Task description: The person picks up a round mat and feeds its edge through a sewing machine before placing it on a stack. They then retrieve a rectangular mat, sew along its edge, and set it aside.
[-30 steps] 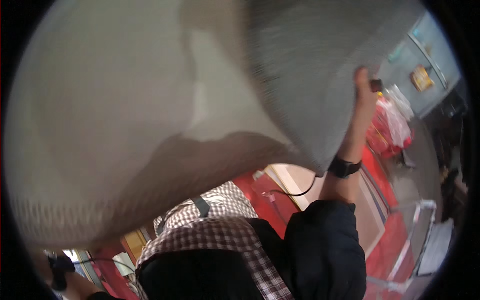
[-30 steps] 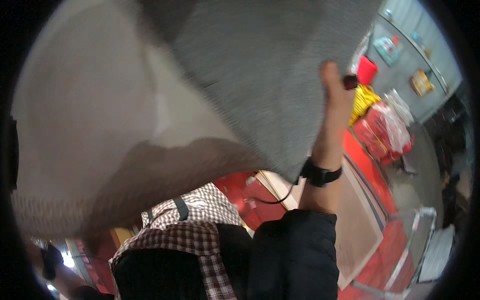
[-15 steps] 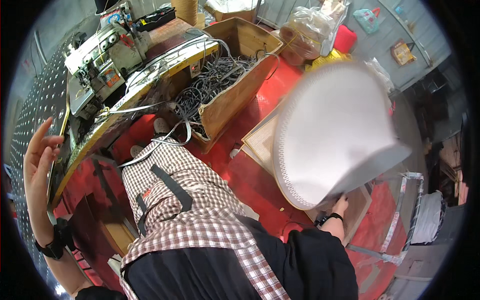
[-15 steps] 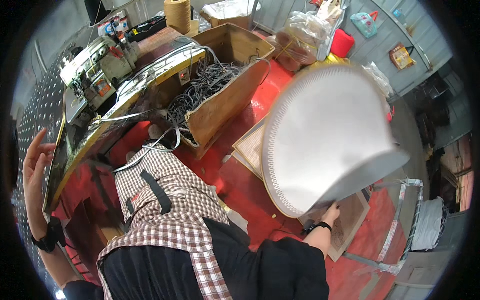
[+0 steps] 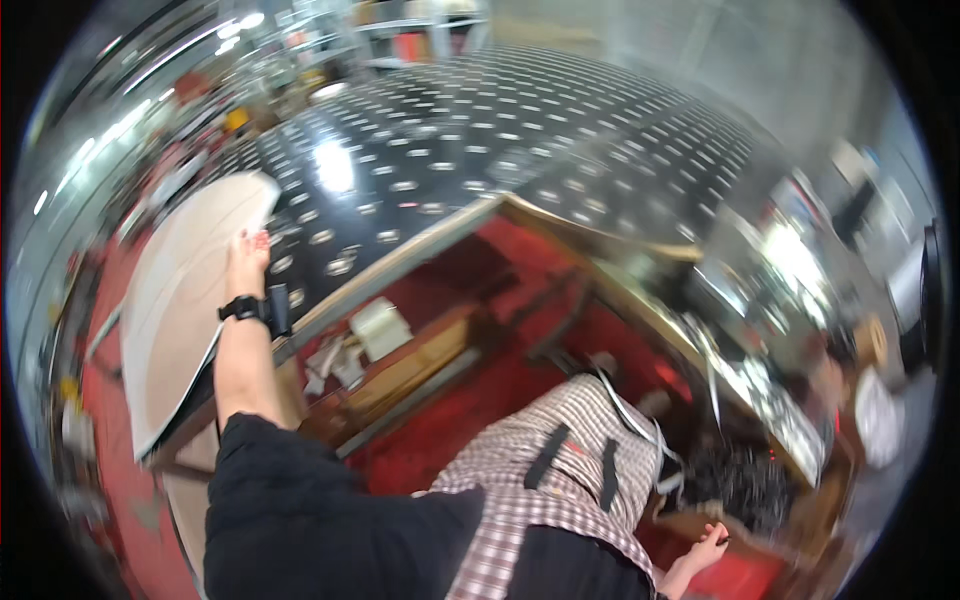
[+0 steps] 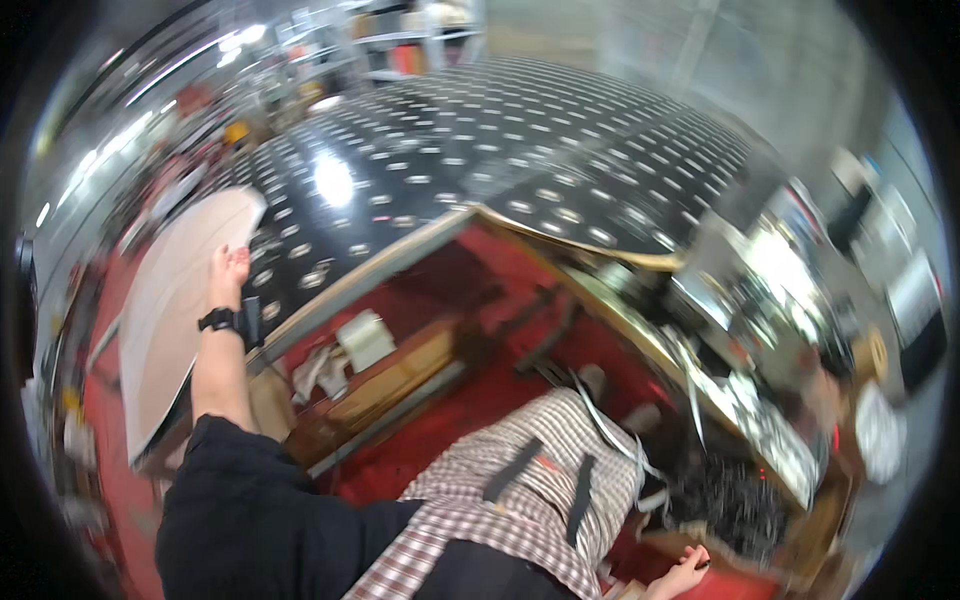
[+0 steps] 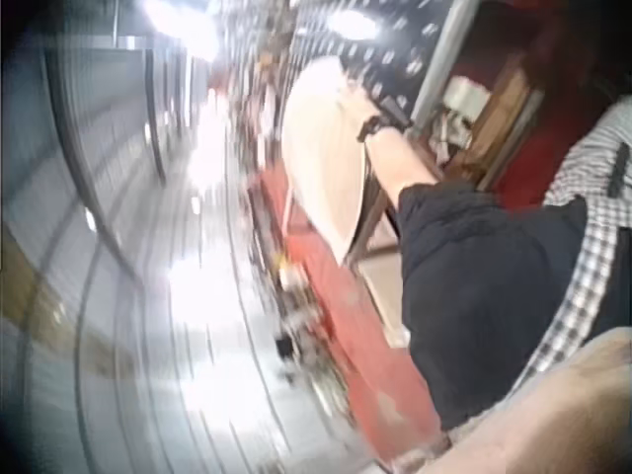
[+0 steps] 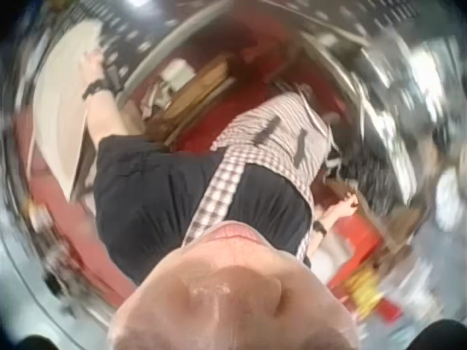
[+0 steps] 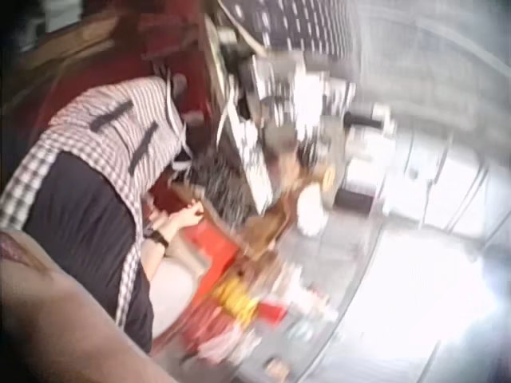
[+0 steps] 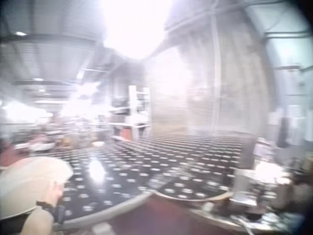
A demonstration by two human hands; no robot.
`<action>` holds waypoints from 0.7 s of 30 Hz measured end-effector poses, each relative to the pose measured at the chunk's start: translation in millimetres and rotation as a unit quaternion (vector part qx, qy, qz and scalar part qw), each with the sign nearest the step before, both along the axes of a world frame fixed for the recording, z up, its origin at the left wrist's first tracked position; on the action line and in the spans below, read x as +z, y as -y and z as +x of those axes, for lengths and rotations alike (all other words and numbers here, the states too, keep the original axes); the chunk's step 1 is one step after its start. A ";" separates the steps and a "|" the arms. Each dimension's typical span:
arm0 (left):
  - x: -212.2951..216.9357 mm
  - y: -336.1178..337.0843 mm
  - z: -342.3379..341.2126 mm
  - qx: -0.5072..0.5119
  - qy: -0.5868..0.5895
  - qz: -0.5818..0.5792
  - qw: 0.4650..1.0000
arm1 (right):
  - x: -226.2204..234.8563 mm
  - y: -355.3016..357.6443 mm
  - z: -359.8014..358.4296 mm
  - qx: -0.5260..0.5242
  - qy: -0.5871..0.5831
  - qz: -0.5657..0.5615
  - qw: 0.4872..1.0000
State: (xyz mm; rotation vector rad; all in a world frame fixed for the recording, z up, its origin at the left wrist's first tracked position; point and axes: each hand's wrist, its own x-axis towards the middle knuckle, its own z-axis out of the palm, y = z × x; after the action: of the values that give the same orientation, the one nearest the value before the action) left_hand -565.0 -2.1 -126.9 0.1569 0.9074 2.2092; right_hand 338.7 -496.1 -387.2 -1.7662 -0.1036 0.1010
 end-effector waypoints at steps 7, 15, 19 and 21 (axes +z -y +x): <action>8.2 155.2 -81.7 0.227 0.163 -0.038 0.960 | 102.4 -202.6 -25.0 0.257 0.001 0.020 0.966; -20.8 196.7 21.6 0.010 0.147 0.001 0.989 | 140.0 -260.8 -90.7 0.297 -0.032 0.010 0.954; -11.2 198.9 27.6 0.046 0.137 0.063 0.988 | 127.8 -258.2 -94.5 0.291 -0.052 0.008 0.955; -8.5 195.7 5.6 0.091 0.153 0.051 0.983 | 121.1 -252.5 -86.6 0.291 -0.058 0.012 0.955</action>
State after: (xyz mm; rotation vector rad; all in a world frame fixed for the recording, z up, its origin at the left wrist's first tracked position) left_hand -559.3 -197.8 -135.4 -0.2226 0.6593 2.3645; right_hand 252.1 -243.6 -266.1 -1.6535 -0.5364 0.6267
